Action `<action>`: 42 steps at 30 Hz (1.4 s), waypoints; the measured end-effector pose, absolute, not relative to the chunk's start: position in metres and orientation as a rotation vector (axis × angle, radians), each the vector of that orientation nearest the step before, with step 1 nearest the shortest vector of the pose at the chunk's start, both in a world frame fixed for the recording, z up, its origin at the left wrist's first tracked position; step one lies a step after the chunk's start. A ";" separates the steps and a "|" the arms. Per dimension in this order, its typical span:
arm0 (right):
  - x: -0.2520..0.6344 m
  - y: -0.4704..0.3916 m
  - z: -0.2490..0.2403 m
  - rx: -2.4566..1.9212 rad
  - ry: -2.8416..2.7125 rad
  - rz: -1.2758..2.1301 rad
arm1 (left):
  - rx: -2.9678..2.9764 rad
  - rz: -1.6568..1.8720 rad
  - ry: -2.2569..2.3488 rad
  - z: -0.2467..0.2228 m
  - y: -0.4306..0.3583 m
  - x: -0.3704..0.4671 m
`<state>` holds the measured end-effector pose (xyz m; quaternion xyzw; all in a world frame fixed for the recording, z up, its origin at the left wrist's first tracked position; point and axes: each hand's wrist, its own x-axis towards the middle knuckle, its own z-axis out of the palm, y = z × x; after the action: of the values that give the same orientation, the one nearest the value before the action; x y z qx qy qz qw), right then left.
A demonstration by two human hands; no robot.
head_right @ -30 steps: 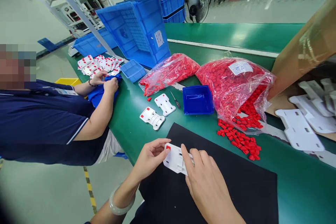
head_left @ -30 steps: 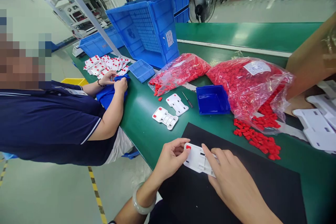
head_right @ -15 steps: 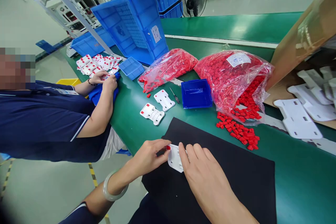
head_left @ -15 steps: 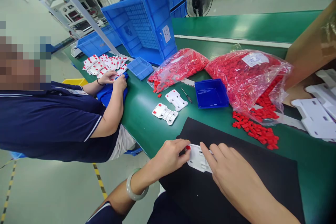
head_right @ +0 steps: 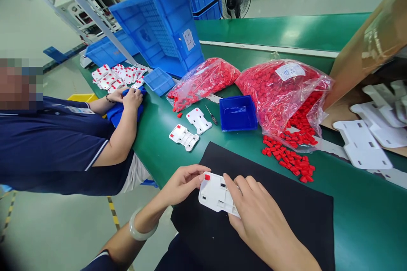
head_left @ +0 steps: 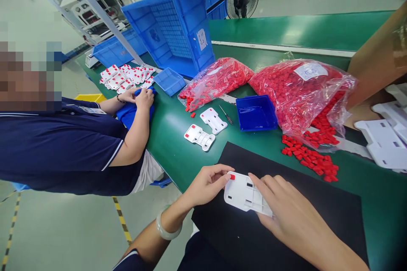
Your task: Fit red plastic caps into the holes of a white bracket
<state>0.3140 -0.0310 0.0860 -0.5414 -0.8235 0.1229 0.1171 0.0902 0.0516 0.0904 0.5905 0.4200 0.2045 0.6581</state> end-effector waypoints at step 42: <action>0.301 -0.026 0.094 -1.432 -0.883 1.402 | 2.462 0.678 0.857 0.125 0.017 0.132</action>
<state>0.3006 -0.0258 0.0939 -0.5812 -0.3584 0.5692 0.4580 0.1320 0.0168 0.1251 0.8911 0.3103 0.2454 0.2223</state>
